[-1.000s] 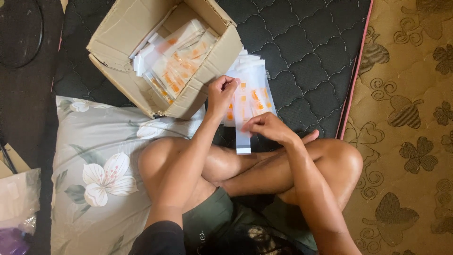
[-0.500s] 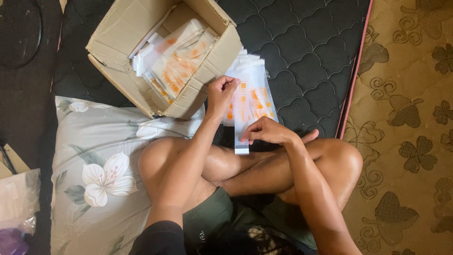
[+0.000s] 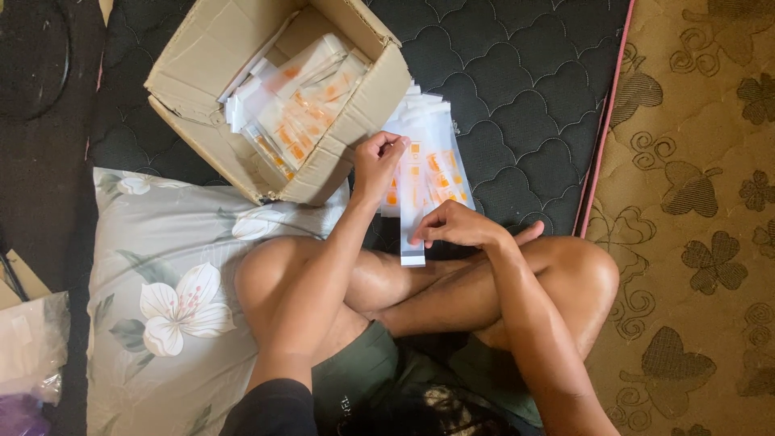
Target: Folding plastic bags and placing them into a cardboard box
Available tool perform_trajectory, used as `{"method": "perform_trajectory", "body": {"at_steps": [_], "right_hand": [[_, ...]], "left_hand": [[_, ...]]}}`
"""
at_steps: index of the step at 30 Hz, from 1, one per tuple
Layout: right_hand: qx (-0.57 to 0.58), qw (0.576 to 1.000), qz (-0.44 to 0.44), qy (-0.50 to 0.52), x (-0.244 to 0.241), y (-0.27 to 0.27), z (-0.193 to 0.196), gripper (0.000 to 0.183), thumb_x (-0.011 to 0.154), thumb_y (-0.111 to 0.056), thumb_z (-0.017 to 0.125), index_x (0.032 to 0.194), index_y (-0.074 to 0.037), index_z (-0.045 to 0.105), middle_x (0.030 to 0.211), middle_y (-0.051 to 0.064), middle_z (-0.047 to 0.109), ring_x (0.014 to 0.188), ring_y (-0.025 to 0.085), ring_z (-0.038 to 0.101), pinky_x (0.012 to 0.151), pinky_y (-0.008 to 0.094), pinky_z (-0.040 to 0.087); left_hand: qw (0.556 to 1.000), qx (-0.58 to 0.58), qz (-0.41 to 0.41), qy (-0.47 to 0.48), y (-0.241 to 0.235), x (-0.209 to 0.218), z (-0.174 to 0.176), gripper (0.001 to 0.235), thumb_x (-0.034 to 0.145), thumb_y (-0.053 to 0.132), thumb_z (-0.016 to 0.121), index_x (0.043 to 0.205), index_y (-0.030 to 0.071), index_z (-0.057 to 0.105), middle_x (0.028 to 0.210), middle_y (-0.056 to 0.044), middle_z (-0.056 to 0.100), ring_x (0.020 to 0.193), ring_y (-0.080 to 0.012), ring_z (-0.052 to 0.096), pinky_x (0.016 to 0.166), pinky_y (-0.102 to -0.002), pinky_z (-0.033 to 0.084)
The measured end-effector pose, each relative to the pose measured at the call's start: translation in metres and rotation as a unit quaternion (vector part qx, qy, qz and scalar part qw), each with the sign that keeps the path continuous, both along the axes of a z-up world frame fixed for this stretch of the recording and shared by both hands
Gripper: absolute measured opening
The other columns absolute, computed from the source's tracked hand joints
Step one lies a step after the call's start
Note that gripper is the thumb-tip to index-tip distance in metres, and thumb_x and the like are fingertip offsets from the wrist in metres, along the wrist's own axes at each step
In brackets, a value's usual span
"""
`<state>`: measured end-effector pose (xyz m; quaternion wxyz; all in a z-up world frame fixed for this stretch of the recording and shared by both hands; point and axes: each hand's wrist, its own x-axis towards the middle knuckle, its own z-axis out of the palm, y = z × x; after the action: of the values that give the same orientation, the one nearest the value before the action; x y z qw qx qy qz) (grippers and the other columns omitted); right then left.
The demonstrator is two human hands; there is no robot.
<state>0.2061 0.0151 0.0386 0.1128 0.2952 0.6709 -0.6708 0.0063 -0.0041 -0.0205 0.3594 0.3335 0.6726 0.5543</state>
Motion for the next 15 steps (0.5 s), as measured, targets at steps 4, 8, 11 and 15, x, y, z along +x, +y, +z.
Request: {"method": "perform_trajectory", "body": {"at_steps": [4,8,11,15], "right_hand": [[0.003,1.0,0.006,-0.001,-0.001,0.0,0.002,0.018,0.087,-0.024,0.069,0.091,-0.018,0.085,0.072,0.001,0.077,0.065,0.009,0.051,0.064,0.025,0.042],[0.003,1.0,-0.011,0.001,0.0,0.0,0.0,0.017,0.085,-0.022,0.069,0.088,-0.017,0.084,0.07,0.0,0.076,0.063,0.008,0.05,0.061,0.024,0.041],[0.004,0.999,-0.052,0.009,-0.002,-0.004,-0.006,0.015,0.082,-0.018,0.067,0.079,-0.015,0.082,0.066,-0.001,0.072,0.058,0.007,0.048,0.056,0.022,0.038],[-0.003,0.99,-0.132,0.053,0.01,0.001,-0.043,0.005,0.077,-0.011,0.069,0.079,-0.012,0.073,0.072,-0.003,0.065,0.062,0.008,0.051,0.057,0.022,0.043]], "left_hand": [[1.0,-0.001,-0.003,-0.001,-0.001,0.001,0.004,0.012,0.087,0.019,0.076,0.087,0.008,0.079,0.055,-0.003,0.048,0.054,-0.0108,0.05,0.056,-0.027,0.044],[1.0,0.014,-0.006,0.011,0.001,-0.001,-0.002,0.011,0.088,0.019,0.076,0.087,0.009,0.078,0.056,-0.004,0.052,0.053,-0.011,0.053,0.054,-0.027,0.046],[0.998,0.045,-0.007,0.046,-0.001,-0.004,0.021,0.009,0.09,0.018,0.076,0.089,0.009,0.077,0.063,-0.006,0.057,0.056,-0.0136,0.06,0.053,-0.028,0.051],[0.99,0.112,0.014,0.081,-0.003,-0.012,0.044,0.007,0.092,0.012,0.075,0.097,0.006,0.075,0.072,-0.009,0.063,0.062,-0.0157,0.066,0.052,-0.026,0.057]]}}
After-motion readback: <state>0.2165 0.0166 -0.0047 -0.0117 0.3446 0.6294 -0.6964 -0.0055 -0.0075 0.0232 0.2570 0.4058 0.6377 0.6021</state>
